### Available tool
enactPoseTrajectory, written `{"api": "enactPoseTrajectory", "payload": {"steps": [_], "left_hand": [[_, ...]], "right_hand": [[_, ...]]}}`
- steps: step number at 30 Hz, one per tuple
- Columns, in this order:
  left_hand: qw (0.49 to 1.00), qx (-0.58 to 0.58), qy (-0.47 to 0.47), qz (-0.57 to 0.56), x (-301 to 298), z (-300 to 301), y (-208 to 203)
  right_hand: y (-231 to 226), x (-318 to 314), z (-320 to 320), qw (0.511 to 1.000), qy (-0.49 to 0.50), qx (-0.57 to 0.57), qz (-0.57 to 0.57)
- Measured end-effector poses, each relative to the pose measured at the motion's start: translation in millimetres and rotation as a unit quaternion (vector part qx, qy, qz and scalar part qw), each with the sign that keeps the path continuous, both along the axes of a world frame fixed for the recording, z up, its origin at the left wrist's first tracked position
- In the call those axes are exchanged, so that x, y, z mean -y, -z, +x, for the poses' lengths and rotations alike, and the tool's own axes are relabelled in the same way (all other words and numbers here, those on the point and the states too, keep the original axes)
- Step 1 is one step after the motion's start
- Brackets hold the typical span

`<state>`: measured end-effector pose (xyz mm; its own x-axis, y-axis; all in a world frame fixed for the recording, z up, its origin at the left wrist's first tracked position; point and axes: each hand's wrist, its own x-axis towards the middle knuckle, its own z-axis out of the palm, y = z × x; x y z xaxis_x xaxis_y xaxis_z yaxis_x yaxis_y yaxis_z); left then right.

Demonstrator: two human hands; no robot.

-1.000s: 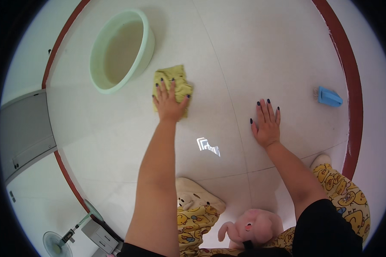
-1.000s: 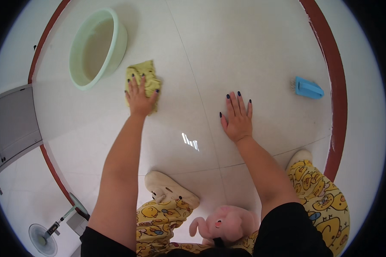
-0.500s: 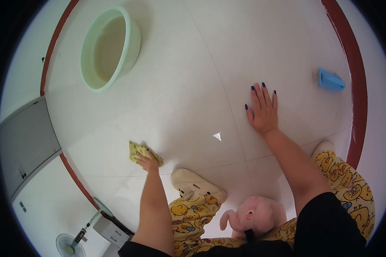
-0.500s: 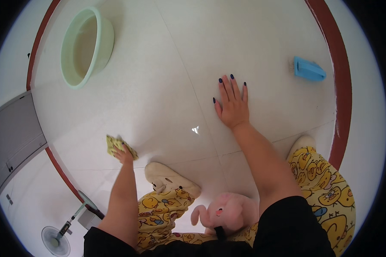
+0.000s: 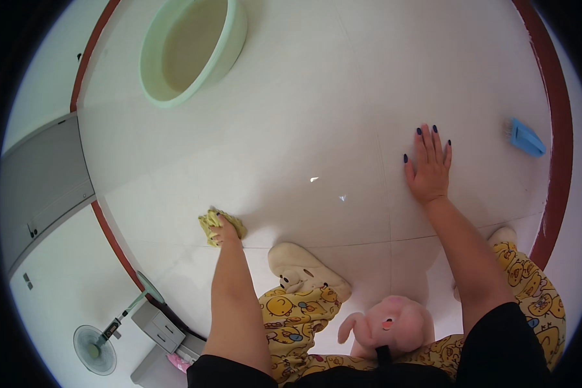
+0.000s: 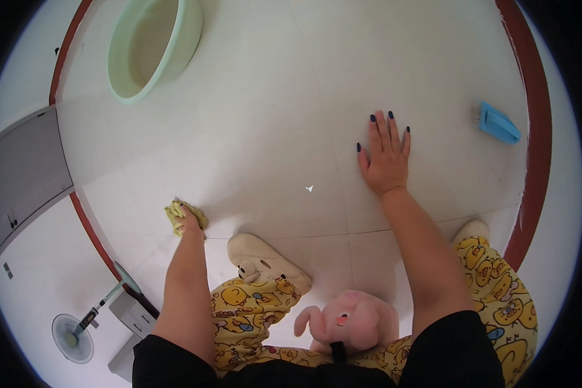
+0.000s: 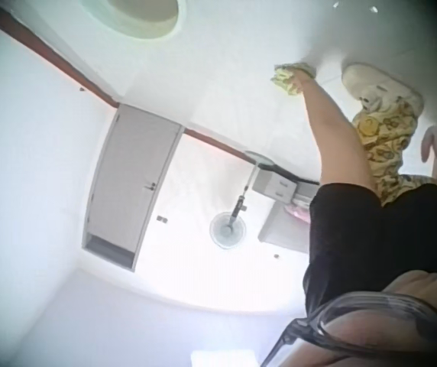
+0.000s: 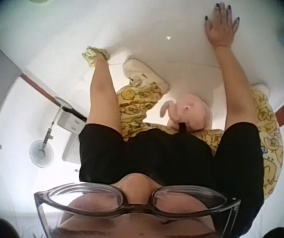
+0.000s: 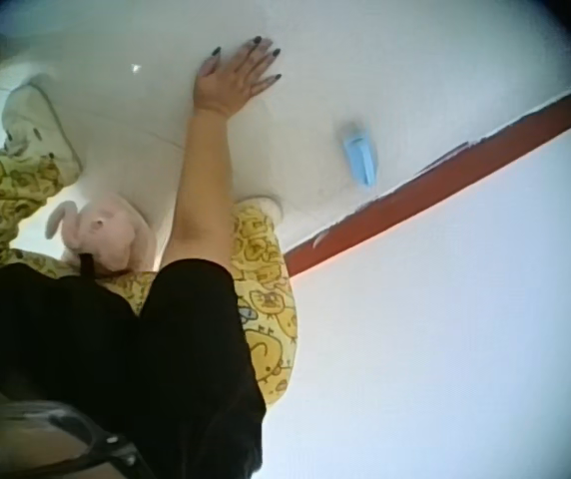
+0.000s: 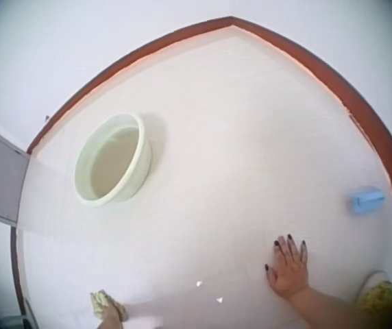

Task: The person scrubs the floor using a brush and wipes it with a cloth, periodically rinsing the cloth in a basin of water.

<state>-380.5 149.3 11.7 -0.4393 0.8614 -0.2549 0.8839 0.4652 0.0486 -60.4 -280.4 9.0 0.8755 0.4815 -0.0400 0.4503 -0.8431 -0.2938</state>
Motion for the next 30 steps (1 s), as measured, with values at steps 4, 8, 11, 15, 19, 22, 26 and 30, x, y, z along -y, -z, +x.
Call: {"api": "enactPoseTrajectory", "payload": {"steps": [4, 8, 11, 15, 19, 22, 26, 30], "left_hand": [[0.999, -0.031, -0.007, -0.012, -42, -8, -1], [0.995, -0.037, 0.089, 0.016, -40, -4, 2], [0.989, -0.046, 0.142, 0.021, -28, -2, 4], [0.929, -0.075, 0.361, 0.039, -9, -15, 1], [0.915, -0.072, 0.396, 0.011, 22, 3, 0], [0.938, -0.061, 0.340, -0.025, 39, 20, -1], [0.959, -0.077, 0.273, -0.017, 60, 47, 4], [0.968, -0.084, 0.232, -0.039, 94, 96, 7]], "right_hand": [[-2, -6, -1, 1.000, -0.011, 0.021, 0.011], [-2, 2, -3, 0.999, -0.018, 0.023, -0.014], [-3, 3, -4, 0.999, -0.021, 0.030, -0.008], [-1, 2, -5, 1.000, -0.018, 0.023, 0.000], [3, 7, -5, 1.000, -0.009, 0.015, -0.003], [4, 4, -4, 1.000, -0.007, 0.015, 0.001], [8, 0, -2, 1.000, 0.000, 0.013, 0.006], [16, 2, 2, 1.000, 0.006, 0.011, 0.000]]}}
